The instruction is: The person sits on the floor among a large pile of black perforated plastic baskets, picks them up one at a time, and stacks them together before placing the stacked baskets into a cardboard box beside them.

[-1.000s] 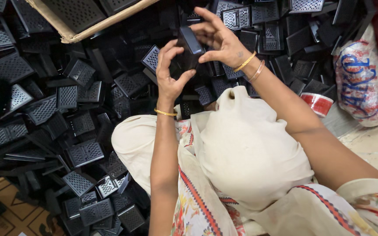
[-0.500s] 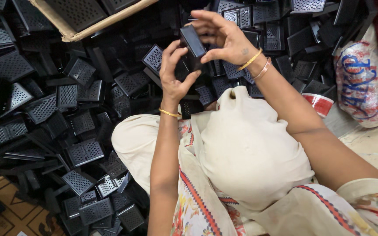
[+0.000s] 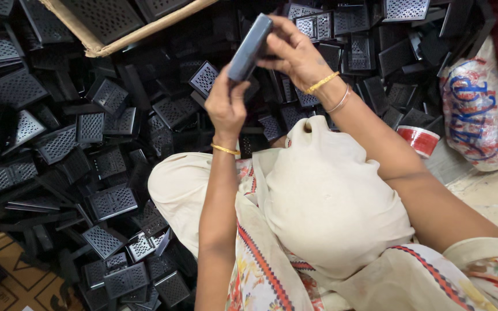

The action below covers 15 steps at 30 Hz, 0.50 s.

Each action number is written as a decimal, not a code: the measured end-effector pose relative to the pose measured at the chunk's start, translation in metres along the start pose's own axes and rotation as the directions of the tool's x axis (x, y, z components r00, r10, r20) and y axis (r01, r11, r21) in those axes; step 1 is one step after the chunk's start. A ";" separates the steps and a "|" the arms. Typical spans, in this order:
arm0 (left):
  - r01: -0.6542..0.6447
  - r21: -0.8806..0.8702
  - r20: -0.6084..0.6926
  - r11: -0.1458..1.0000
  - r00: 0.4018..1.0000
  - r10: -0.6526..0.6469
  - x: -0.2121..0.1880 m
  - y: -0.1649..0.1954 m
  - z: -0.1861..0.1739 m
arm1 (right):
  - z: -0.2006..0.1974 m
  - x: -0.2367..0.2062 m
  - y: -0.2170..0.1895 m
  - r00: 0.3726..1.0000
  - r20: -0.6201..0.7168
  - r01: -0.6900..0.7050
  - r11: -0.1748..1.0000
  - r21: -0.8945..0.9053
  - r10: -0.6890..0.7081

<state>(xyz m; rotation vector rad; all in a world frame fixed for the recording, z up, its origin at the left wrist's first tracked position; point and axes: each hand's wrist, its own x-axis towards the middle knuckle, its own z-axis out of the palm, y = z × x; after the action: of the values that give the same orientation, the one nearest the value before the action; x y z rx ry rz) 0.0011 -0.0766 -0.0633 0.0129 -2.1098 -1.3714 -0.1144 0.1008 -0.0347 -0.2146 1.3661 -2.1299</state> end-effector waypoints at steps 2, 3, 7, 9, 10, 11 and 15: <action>0.147 -0.029 -0.052 0.989 0.988 -0.149 -0.003 -0.008 0.000 | 0.000 -0.001 -0.003 0.995 0.093 0.052 0.994 -0.095 -0.043; 0.144 -0.037 -0.041 0.989 0.988 -0.146 -0.005 -0.011 0.000 | 0.000 -0.003 -0.008 0.989 0.104 0.121 0.973 -0.196 -0.102; 0.213 -0.220 0.038 0.952 0.977 -0.210 -0.005 -0.017 0.005 | 0.000 0.002 -0.042 0.912 0.210 0.390 0.586 -0.710 -0.352; 0.222 -0.367 0.043 0.903 0.974 -0.222 -0.001 -0.017 0.007 | -0.005 0.009 -0.057 0.920 0.206 0.308 0.289 -0.907 -0.334; 0.190 -0.431 0.020 0.882 0.979 -0.201 0.000 -0.016 0.006 | -0.006 0.012 -0.059 0.955 0.133 0.184 0.180 -0.966 -0.265; 0.160 -0.493 0.003 0.855 0.983 -0.183 0.001 -0.016 0.005 | -0.009 0.015 -0.060 0.972 0.085 0.103 0.076 -0.992 -0.221; 0.200 -0.368 -0.139 0.908 0.954 -0.266 0.006 -0.017 -0.001 | -0.011 0.023 -0.047 0.979 0.106 0.089 -0.102 -0.991 -0.175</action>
<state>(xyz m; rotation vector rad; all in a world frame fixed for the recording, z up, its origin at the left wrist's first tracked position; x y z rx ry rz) -0.0087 -0.0876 -0.0737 0.2485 -1.7259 -1.7999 -0.1567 0.1106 -0.0027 -0.9144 2.8525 -0.5805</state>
